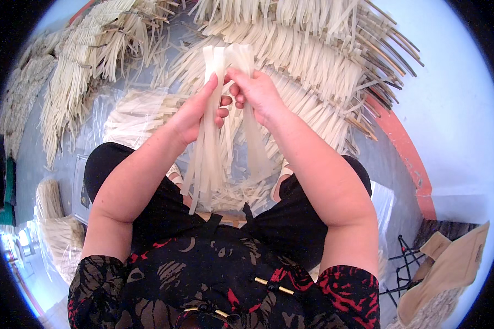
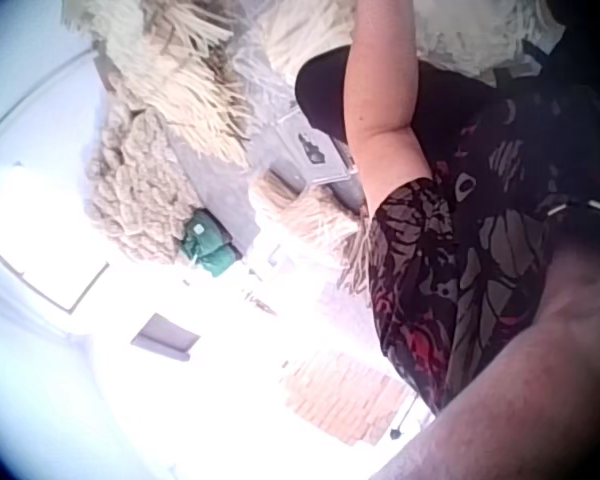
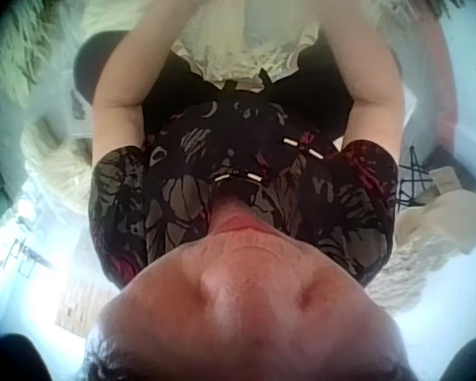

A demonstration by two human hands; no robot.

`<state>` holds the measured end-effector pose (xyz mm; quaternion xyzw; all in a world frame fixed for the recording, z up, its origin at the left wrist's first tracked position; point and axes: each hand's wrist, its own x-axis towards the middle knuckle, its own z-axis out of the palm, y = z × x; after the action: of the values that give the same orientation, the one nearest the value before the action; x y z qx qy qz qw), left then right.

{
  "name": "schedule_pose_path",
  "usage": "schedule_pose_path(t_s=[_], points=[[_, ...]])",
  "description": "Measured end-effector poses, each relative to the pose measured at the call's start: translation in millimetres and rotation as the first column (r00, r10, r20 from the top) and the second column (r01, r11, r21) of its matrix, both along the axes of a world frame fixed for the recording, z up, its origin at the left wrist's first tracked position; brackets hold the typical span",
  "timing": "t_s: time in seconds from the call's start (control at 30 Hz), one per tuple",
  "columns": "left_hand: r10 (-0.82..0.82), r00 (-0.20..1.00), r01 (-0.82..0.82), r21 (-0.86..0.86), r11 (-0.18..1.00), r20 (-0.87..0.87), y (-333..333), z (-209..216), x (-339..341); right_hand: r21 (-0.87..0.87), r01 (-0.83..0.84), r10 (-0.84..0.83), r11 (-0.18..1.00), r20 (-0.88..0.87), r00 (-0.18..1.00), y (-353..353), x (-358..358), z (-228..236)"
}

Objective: The person gathers and aligns white noodle strips by hand, bundling them into organized rows on wooden frames on the floor.

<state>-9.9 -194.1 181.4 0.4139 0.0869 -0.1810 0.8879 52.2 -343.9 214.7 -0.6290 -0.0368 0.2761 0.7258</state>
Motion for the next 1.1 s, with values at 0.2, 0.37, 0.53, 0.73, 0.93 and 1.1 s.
schedule_pose_path(t_s=[0.2,0.37,0.53,0.73,0.93,1.1], points=[[-0.061,0.997,0.054,0.146,0.988,0.044,-7,6,-3,0.004,0.047,-0.047,0.999,0.084,0.995,4,-5,-7],[0.130,0.991,-0.125,0.101,0.987,-0.041,-15,6,-4,0.089,0.132,-0.143,0.987,0.142,0.979,-1,7,-11],[0.137,0.991,-0.135,0.148,0.980,-0.005,-16,11,-8,0.012,0.136,-0.136,0.991,0.131,0.982,-3,5,-2],[0.048,0.997,-0.050,-0.036,0.998,-0.055,-7,5,-6,0.130,0.119,-0.131,0.984,0.087,0.988,-15,19,1],[-0.008,0.997,-0.001,-0.101,0.995,-0.082,-3,6,-7,0.019,0.002,-0.006,1.000,0.196,0.981,-18,16,14],[-0.070,0.994,0.064,-0.071,0.995,-0.086,-3,9,-8,-0.129,-0.009,0.041,0.992,0.247,0.968,-22,16,18]])
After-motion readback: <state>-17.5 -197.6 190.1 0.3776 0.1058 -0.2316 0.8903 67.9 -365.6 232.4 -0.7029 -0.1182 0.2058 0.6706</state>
